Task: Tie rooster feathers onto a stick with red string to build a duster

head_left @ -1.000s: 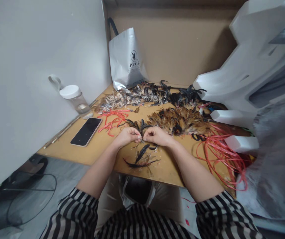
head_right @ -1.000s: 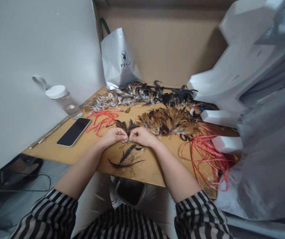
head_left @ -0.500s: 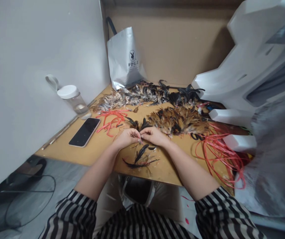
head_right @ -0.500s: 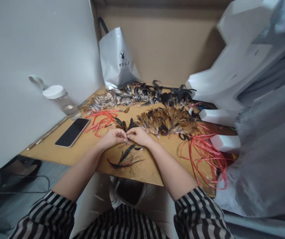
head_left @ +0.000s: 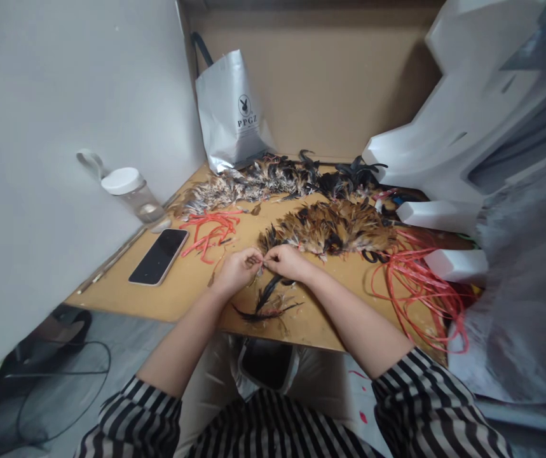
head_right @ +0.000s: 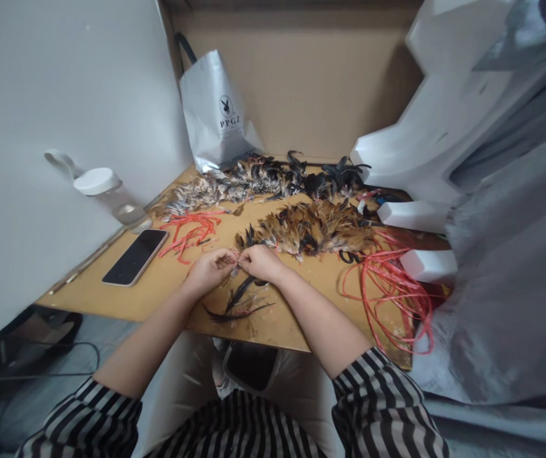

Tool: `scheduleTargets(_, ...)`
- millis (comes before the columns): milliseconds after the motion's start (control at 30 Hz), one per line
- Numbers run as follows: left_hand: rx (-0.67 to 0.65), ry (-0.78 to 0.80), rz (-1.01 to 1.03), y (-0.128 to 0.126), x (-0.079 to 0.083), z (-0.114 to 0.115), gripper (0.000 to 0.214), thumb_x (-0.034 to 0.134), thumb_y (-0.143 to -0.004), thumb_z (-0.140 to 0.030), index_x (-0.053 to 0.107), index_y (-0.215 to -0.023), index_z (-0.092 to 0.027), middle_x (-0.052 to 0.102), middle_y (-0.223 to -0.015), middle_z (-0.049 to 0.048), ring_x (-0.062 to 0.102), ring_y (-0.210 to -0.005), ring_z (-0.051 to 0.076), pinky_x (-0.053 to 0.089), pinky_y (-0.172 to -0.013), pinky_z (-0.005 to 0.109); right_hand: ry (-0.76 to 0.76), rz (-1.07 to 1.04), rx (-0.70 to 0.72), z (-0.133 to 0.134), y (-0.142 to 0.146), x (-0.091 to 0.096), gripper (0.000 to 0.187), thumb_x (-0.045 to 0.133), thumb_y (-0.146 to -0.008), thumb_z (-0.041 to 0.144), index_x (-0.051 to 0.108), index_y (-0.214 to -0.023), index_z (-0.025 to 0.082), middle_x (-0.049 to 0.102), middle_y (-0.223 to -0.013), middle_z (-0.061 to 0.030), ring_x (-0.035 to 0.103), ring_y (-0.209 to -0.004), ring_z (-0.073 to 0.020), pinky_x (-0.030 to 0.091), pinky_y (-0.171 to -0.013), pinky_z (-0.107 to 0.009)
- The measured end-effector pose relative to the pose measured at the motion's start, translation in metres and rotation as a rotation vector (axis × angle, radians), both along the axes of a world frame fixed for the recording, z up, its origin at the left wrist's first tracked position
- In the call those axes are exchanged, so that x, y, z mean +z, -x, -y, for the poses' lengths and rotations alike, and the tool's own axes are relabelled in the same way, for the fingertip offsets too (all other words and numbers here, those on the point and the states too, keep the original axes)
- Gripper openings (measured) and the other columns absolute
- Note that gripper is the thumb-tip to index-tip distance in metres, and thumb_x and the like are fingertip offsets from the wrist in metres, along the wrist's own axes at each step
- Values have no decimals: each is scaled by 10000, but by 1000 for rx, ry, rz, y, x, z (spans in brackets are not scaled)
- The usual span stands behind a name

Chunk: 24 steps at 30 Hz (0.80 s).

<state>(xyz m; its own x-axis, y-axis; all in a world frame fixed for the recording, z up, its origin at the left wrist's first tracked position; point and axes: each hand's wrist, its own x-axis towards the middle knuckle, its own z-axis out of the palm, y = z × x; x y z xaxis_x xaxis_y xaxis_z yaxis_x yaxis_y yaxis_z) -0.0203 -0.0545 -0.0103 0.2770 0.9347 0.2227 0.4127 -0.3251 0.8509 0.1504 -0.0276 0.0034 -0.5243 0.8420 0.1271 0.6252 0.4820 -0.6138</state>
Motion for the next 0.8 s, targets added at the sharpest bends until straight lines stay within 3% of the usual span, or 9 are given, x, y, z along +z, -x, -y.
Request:
scheduleTargets(133,56,-165,-220,-2,4,4,151,533,-751,-143,622,-851,-211,648,-762,14,588,-720,132,445,-704,235,25,-2,-41,-3,1,-2,155,559,-728,206,704,-693,165,659,-641,-15,535,-580,-115,335,-538,-206)
scheduleTargets(300,76,-286,-333,-2,4,5,156,522,-780,-153,653,-846,-206,662,-832,53,587,-763,156,440,-752,266,61,-58,-39,-8,0,-10,126,589,-720,215,706,-707,172,662,-651,-1,533,-590,-107,344,-541,-195)
scheduleTargets(533,76,-318,-359,0,1,2,149,518,-796,-171,660,-818,-212,652,-826,47,586,-772,152,436,-725,251,66,-92,-40,-6,-1,-12,175,601,-722,253,709,-853,210,603,-589,39,462,-524,-86,317,-519,-192)
scheduleTargets(800,91,-308,-366,3,2,1,114,540,-786,-166,647,-799,-203,646,-794,38,583,-748,150,428,-708,252,47,-136,-13,-10,-1,-18,140,568,-742,232,693,-776,181,665,-704,2,539,-620,-104,356,-587,-194)
